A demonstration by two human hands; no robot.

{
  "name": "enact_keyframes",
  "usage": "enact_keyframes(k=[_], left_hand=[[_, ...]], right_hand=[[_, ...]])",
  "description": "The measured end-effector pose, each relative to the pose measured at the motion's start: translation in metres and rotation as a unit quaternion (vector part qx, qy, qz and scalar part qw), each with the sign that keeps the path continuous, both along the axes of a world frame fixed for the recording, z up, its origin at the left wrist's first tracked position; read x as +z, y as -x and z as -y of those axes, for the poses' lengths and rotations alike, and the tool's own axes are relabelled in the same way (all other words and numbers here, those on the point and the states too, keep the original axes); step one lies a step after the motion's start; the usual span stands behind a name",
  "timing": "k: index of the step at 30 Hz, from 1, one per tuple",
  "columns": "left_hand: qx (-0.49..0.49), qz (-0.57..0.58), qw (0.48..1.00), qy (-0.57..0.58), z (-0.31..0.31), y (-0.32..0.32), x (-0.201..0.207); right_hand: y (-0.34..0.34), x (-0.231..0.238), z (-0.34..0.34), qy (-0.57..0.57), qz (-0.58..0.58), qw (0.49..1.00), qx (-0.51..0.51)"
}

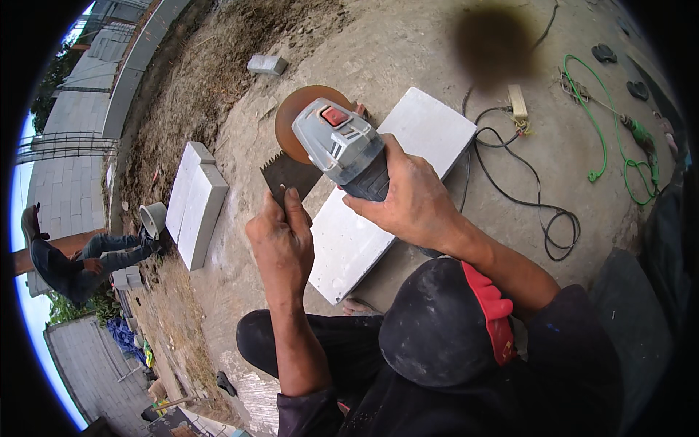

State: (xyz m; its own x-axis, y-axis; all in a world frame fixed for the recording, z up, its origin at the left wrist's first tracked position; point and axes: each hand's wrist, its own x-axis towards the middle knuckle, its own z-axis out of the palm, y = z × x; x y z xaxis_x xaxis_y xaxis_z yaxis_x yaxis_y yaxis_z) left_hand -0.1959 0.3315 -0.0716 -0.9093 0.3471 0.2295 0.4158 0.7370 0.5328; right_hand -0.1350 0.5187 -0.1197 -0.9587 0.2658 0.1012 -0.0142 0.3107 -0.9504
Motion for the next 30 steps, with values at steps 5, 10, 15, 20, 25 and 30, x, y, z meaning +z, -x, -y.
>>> enact_keyframes(k=[5, 10, 15, 20, 25, 30], left_hand=[[-0.012, 0.005, 1.0, -0.006, 0.004, 0.001, -0.001], [0.012, 0.048, 0.999, 0.007, 0.002, 0.0, 0.004], [-0.003, 0.022, 1.0, -0.012, 0.003, 0.0, 0.002], [-0.001, 0.029, 0.999, -0.012, 0.005, 0.001, 0.001], [0.006, 0.034, 0.999, -0.027, 0.007, 0.001, 0.002], [0.001, 0.024, 1.0, -0.017, 0.009, 0.001, 0.001]], right_hand=[[0.001, 0.002, 0.0, -0.007, 0.003, 1.0, 0.002], [0.0, 0.003, -0.001, -0.01, 0.009, 1.0, -0.001], [0.004, 0.003, -0.001, -0.004, -0.003, 1.0, 0.007], [0.002, 0.002, -0.001, -0.01, 0.003, 1.0, 0.01], [0.007, -0.002, 0.003, -0.016, 0.012, 1.0, 0.015], [0.002, -0.004, 0.002, -0.013, 0.022, 0.999, 0.022]])
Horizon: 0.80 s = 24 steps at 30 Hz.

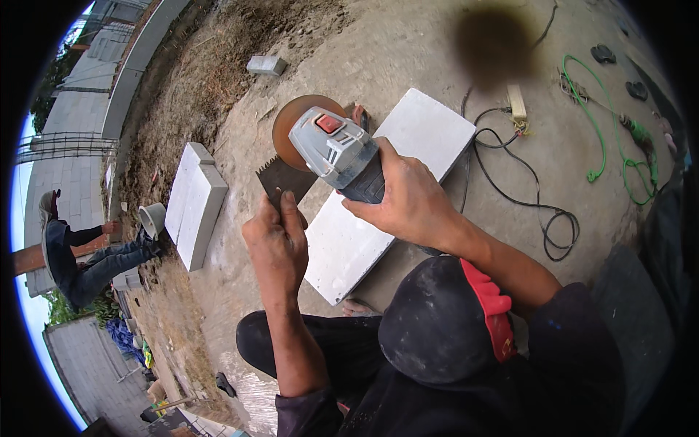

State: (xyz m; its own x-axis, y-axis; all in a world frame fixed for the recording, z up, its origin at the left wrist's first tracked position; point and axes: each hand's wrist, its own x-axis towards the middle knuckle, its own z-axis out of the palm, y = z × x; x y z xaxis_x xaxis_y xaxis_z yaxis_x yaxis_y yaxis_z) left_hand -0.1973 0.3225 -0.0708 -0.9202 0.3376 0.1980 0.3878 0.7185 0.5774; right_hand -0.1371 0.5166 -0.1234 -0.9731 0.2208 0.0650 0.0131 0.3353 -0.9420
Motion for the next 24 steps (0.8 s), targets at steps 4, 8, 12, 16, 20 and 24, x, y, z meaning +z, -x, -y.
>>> enact_keyframes(k=[4, 8, 12, 16, 20, 24], left_hand=[[0.013, 0.015, 1.0, -0.017, 0.002, 0.003, -0.002], [0.008, -0.012, 1.0, 0.013, -0.002, -0.003, 0.0], [0.04, 0.031, 0.999, 0.02, 0.009, 0.001, 0.0], [0.089, 0.086, 0.992, -0.01, 0.048, 0.025, -0.006], [0.151, 0.132, 0.978, -0.052, 0.097, 0.055, -0.022], [0.185, 0.171, 0.965, -0.07, 0.117, 0.067, -0.038]], right_hand=[[0.009, 0.002, -0.001, 0.024, -0.01, 1.0, 0.007], [0.016, -0.003, -0.008, 0.026, -0.062, 0.996, -0.063], [0.003, -0.005, -0.031, 0.069, -0.077, 0.986, -0.131], [-0.011, -0.006, -0.046, 0.084, -0.049, 0.983, -0.157], [-0.024, -0.023, -0.052, 0.109, -0.018, 0.976, -0.185], [-0.032, -0.034, -0.057, 0.139, 0.006, 0.97, -0.2]])
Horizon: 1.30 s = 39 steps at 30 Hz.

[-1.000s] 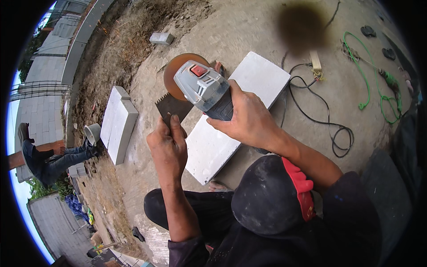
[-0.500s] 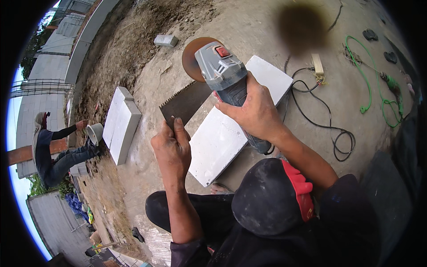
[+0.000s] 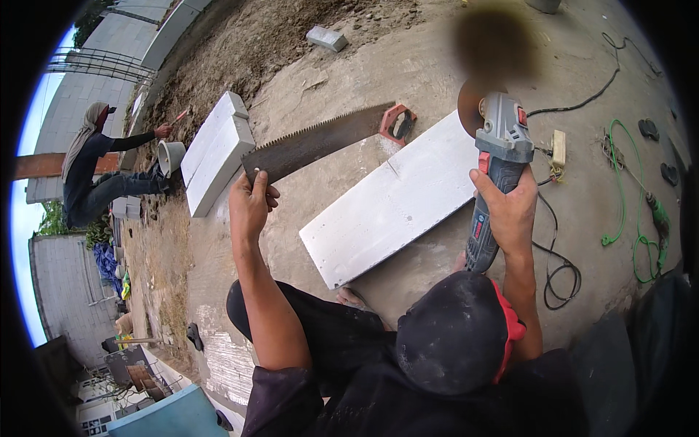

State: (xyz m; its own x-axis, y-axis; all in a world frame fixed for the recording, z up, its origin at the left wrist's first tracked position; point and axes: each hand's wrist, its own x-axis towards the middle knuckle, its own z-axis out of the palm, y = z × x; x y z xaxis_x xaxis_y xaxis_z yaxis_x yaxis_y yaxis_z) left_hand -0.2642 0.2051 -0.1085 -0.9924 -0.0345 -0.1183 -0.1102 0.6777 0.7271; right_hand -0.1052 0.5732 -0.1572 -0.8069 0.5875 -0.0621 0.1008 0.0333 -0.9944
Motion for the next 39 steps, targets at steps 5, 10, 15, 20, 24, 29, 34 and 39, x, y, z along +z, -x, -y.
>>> enact_keyframes(k=[5, 10, 15, 20, 24, 29, 34, 39], left_hand=[[0.026, 0.009, 1.0, 0.004, 0.005, 0.0, -0.006], [0.023, 0.0, 0.998, 0.064, 0.015, -0.004, -0.012], [0.056, 0.111, 0.975, 0.186, 0.035, -0.007, -0.021], [0.009, 0.203, 0.947, 0.249, 0.016, -0.019, -0.001], [-0.05, 0.285, 0.905, 0.312, -0.025, -0.081, 0.017], [-0.191, 0.221, 0.908, 0.302, -0.103, -0.133, 0.029], [-0.231, 0.133, 0.955, -0.128, -0.185, -0.131, -0.019], [-0.287, 0.185, 0.894, -0.289, -0.216, -0.151, -0.076]], right_hand=[[0.0, -0.001, 0.0, 0.008, 0.005, 1.0, 0.012], [0.003, -0.005, -0.001, 0.004, 0.001, 1.0, 0.016], [0.003, -0.006, -0.001, 0.015, 0.01, 1.0, 0.015], [-0.003, -0.013, -0.013, 0.027, 0.011, 1.0, 0.006], [0.002, -0.018, -0.007, 0.039, 0.017, 0.998, 0.043], [0.008, -0.034, -0.007, 0.057, -0.033, 0.997, 0.051], [0.012, -0.038, -0.008, 0.279, -0.041, 0.959, 0.031], [0.019, -0.039, 0.0, 0.344, -0.057, 0.937, 0.003]])
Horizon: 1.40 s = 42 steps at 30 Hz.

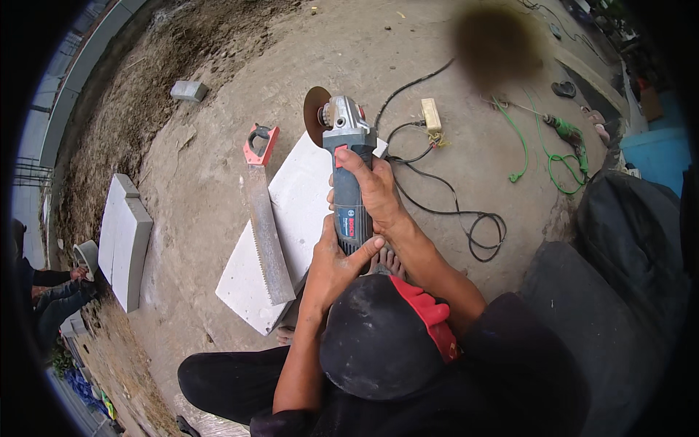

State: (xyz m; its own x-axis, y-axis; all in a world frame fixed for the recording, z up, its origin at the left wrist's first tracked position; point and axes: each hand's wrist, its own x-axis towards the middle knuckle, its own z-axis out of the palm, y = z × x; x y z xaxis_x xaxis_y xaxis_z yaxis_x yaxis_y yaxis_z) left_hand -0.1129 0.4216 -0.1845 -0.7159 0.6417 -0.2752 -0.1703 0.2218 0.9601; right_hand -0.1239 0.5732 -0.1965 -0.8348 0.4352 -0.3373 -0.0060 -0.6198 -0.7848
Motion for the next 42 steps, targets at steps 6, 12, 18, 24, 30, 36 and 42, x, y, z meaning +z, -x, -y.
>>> enact_keyframes(k=[6, 12, 18, 24, 30, 36, 42], left_hand=[[0.043, 0.074, 0.996, 0.011, -0.018, -0.026, -0.014], [0.034, -0.018, 0.995, 0.097, -0.019, -0.026, -0.027], [0.031, -0.077, 0.989, 0.121, -0.014, -0.016, -0.018], [0.028, -0.059, 0.991, 0.119, -0.026, -0.019, -0.009], [0.047, -0.093, 0.984, 0.145, -0.015, -0.014, -0.021], [0.026, 0.107, 0.994, -0.025, -0.022, -0.004, -0.024], [0.06, -0.043, 0.995, 0.069, -0.016, -0.008, -0.032]], right_hand=[[-0.023, -0.01, -0.008, -0.012, 0.009, 1.0, -0.016], [-0.024, -0.002, -0.014, 0.029, 0.064, 0.997, -0.04], [-0.018, -0.017, -0.009, 0.042, 0.042, 0.997, -0.043], [-0.019, -0.025, -0.018, 0.036, 0.02, 0.999, -0.011], [-0.007, -0.017, -0.008, 0.023, 0.021, 1.0, 0.002], [-0.023, -0.036, -0.008, 0.056, 0.008, 0.998, -0.03], [-0.022, -0.043, 0.005, -0.043, 0.052, 0.997, -0.035]])
